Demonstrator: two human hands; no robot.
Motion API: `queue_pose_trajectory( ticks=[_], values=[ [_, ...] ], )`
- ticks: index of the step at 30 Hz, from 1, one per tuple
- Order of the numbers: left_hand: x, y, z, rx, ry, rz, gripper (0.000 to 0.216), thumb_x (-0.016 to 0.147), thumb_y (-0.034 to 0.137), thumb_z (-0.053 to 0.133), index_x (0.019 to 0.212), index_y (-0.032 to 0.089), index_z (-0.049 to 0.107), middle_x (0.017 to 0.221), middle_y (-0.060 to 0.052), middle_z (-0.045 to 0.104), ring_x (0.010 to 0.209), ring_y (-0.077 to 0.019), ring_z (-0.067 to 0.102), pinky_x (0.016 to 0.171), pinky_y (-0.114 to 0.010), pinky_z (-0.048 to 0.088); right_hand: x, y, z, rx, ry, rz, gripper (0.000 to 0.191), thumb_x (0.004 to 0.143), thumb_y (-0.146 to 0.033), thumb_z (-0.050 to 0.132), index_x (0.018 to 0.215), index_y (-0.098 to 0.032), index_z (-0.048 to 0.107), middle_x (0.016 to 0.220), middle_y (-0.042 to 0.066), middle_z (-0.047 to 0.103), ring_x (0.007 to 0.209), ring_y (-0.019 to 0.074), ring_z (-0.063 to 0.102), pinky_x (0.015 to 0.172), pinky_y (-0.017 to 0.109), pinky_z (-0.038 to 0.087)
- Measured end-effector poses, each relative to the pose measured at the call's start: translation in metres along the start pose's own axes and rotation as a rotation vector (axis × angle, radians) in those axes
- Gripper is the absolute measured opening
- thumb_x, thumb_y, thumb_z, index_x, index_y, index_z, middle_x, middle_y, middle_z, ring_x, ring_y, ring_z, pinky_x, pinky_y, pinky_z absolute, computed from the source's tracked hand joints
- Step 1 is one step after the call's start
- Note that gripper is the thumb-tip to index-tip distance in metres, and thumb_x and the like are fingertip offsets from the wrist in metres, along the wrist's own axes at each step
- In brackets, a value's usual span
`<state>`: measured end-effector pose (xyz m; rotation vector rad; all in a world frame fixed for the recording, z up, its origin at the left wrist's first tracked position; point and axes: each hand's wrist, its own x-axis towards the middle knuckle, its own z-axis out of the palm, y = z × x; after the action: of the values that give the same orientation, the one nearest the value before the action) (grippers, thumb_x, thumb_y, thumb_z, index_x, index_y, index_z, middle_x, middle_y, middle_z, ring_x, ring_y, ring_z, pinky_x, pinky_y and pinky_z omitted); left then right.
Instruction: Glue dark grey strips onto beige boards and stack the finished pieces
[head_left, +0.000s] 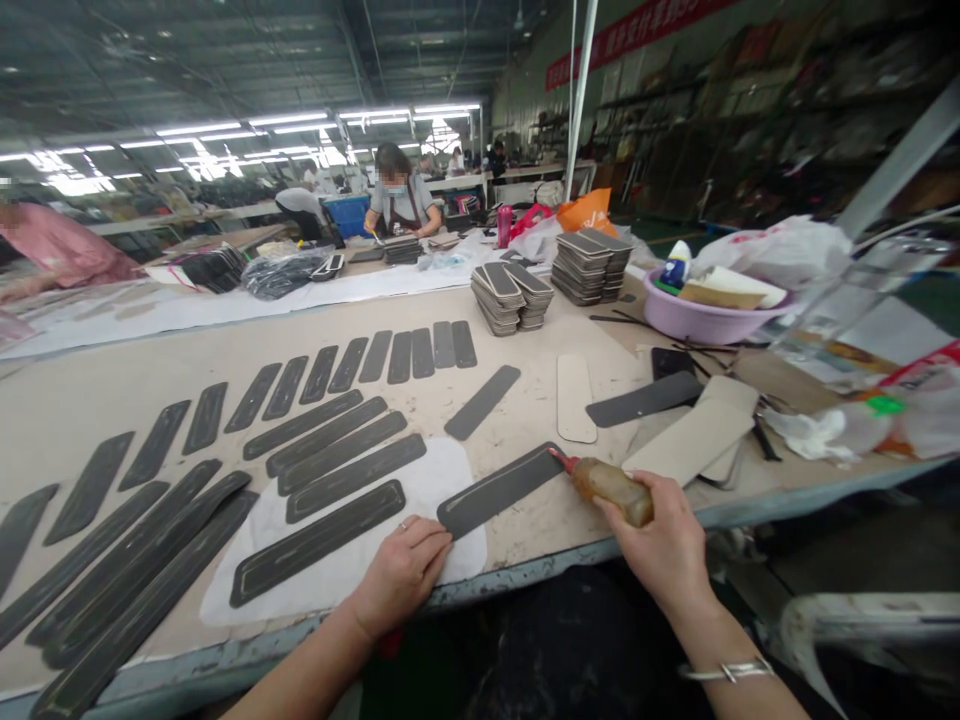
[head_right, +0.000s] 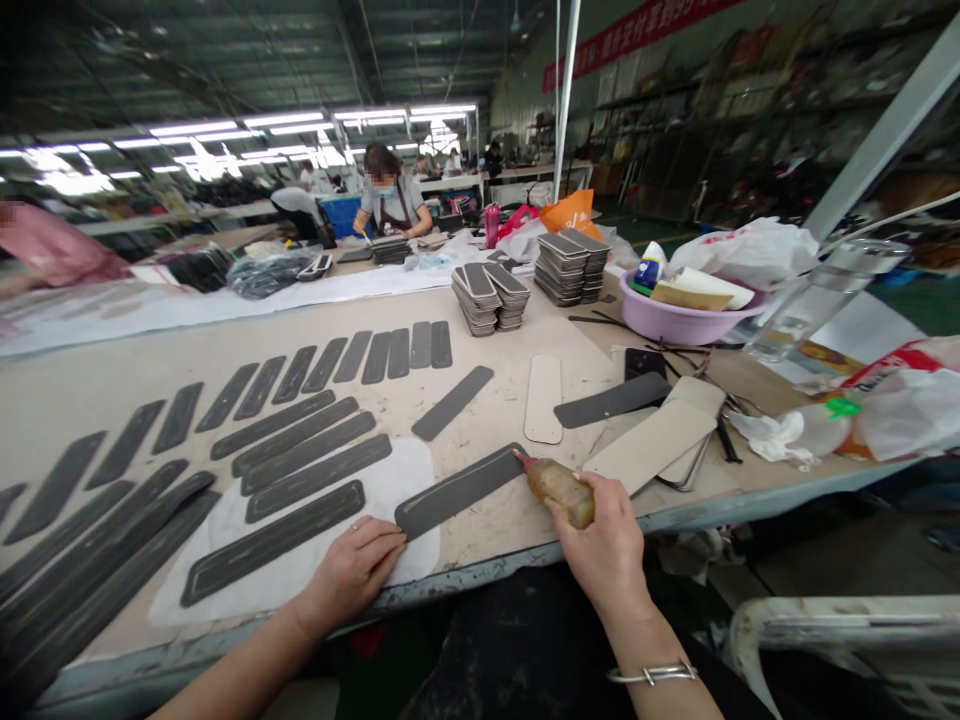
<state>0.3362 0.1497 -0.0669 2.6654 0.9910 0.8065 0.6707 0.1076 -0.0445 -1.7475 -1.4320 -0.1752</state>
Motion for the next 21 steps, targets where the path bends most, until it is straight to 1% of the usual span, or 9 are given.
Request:
queue_pose_trajectory(
  ticks=[3,6,8,10,15,18,21],
  values=[
    [-0.001,-0.001,0.001,0.005,0.011,0.007,0.018,0.087,0.014,0.051,0.097,0.017,0.065,0.092,-0.008,0.065,0.082,-0.0172,0.059,0.077,-0.032,0.051,0.002,0.004,-0.001,-0.006,0.027,0.026,0.038,0.077,-0.044,0.06,0.102,-0.018,0.052,0.092,0.008,0.056,0.086,0.0253,0.056,0.078,0.039,0.048],
    [-0.002,0.0,0.0,0.018,0.009,0.01,0.017,0.087,0.014,0.051,0.097,0.017,0.065,0.092,-0.008,0.065,0.082,-0.0173,0.059,0.077,-0.032,0.051,-0.002,-0.003,-0.007,0.032,0.019,0.053,0.039,0.077,-0.046,0.061,0.102,-0.018,0.053,0.093,0.008,0.057,0.084,0.0242,0.057,0.077,0.037,0.048],
    [0.0,0.002,-0.002,0.028,0.002,0.011,0.017,0.087,0.014,0.051,0.096,0.017,0.065,0.09,-0.008,0.066,0.081,-0.0172,0.059,0.076,-0.032,0.051,-0.008,-0.015,-0.01,0.081,-0.028,0.067,0.039,0.076,-0.046,0.063,0.102,-0.02,0.052,0.093,0.006,0.057,0.082,0.0224,0.057,0.075,0.034,0.048],
    [0.001,0.003,-0.003,0.039,-0.005,0.007,0.016,0.088,0.015,0.051,0.095,0.016,0.065,0.089,-0.008,0.066,0.081,-0.017,0.059,0.075,-0.032,0.051,-0.015,-0.03,-0.01,0.155,-0.102,0.044,0.038,0.075,-0.044,0.065,0.103,-0.021,0.052,0.094,0.004,0.057,0.081,0.0212,0.057,0.073,0.032,0.047],
    [0.002,0.005,-0.002,0.049,-0.005,-0.012,0.018,0.089,0.017,0.049,0.093,0.017,0.066,0.086,-0.009,0.066,0.079,-0.0167,0.06,0.074,-0.032,0.052,-0.031,-0.069,0.003,0.348,-0.274,-0.04,0.034,0.077,-0.037,0.065,0.103,-0.022,0.051,0.092,0.004,0.057,0.081,0.0204,0.057,0.07,0.031,0.048],
    [0.001,0.004,-0.001,0.038,-0.008,-0.024,0.019,0.089,0.018,0.048,0.092,0.017,0.067,0.086,-0.009,0.066,0.08,-0.0172,0.06,0.074,-0.033,0.051,-0.036,-0.081,0.013,0.396,-0.332,-0.058,0.033,0.077,-0.033,0.066,0.103,-0.022,0.05,0.093,0.005,0.057,0.084,0.0222,0.057,0.072,0.034,0.048],
    [0.0,0.004,0.0,0.024,-0.021,-0.034,0.018,0.089,0.017,0.048,0.092,0.017,0.066,0.086,-0.009,0.066,0.08,-0.0174,0.059,0.075,-0.033,0.051,-0.038,-0.085,0.017,0.401,-0.364,-0.071,0.032,0.077,-0.029,0.066,0.103,-0.022,0.049,0.094,0.006,0.056,0.086,0.023,0.057,0.074,0.035,0.048]
  ],
)
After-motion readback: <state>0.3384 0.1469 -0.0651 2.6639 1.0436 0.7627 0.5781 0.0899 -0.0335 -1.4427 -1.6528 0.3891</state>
